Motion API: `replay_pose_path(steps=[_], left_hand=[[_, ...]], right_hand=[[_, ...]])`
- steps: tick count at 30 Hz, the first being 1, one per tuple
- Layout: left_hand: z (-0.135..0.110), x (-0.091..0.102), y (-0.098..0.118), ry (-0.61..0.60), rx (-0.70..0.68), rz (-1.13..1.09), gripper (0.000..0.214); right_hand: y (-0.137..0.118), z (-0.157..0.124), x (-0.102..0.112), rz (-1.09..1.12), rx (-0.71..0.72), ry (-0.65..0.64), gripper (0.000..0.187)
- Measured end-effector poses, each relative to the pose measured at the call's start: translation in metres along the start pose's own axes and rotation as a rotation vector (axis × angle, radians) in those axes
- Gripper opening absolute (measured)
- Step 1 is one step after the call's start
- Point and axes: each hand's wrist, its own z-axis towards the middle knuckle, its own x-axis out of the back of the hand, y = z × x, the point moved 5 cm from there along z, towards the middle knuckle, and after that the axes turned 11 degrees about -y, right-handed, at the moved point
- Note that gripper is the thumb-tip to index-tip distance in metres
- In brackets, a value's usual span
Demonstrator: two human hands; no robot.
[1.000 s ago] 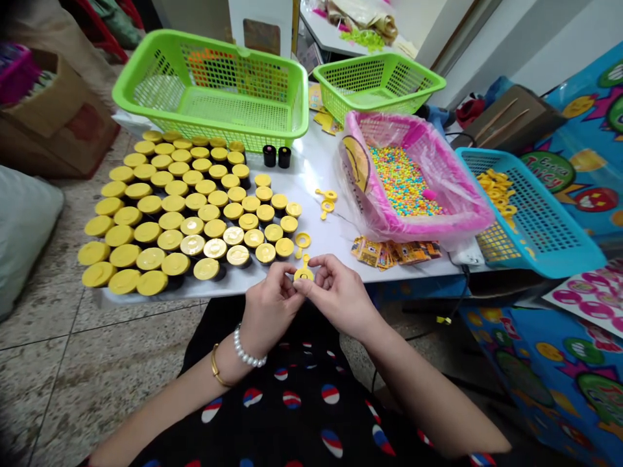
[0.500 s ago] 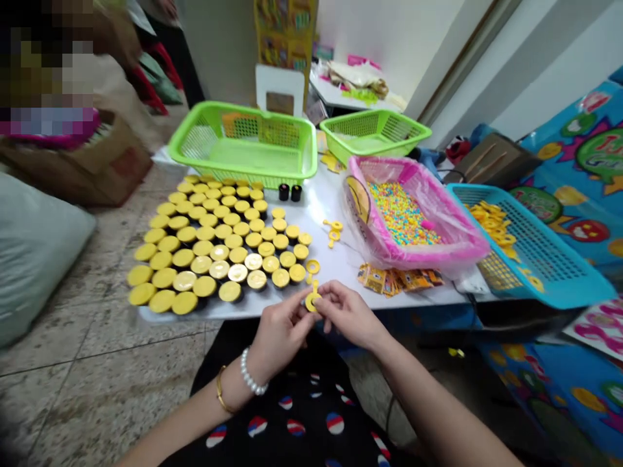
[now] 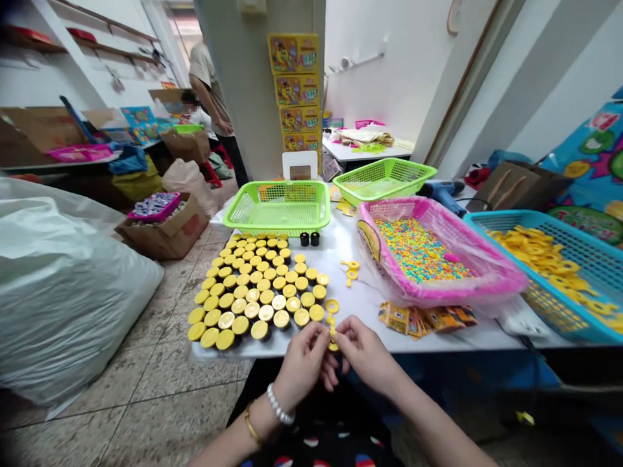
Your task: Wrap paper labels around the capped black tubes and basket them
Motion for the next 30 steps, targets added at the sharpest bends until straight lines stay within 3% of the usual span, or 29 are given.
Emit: replay_pose_path(steps=[6,11,13,17,19,24,30], left_hand=[[-0.016,0.003,0.003,0.054,-0.116,0.344,0.046],[-0.017,-0.001,0.012,0.124,-0.236,0.647,0.026],[-0.016,-0.004,0.016,0.119,-0.289,0.721,0.030],[-0.015,-0.006,0.017,0.113,-0.305,0.781,0.028],[-0.014,-0.006,0.015,0.118,-0.306,0.806,0.025],[-0.013,-0.008,0.013,0.158,-0.300,0.887,0.021],[-0.023,-0.004,0.026,0.215,-0.338,0.930,0.018]], right_hand=[[-0.007,-0.006,0.003,0.064,-0.023,-0.086,0.056],[-0.007,-0.005,0.006,0.284,0.020,-0.049,0.047],[-0.008,0.000,0.010,0.281,0.015,-0.044,0.047],[-0.012,0.010,0.015,0.247,-0.114,-0.169,0.041],[-0.019,0.012,0.018,0.141,-0.120,-0.185,0.039],[-0.031,0.001,0.012,-0.446,0.078,-0.017,0.013],[-0.013,-0.007,0.013,-0.355,0.157,0.150,0.023]])
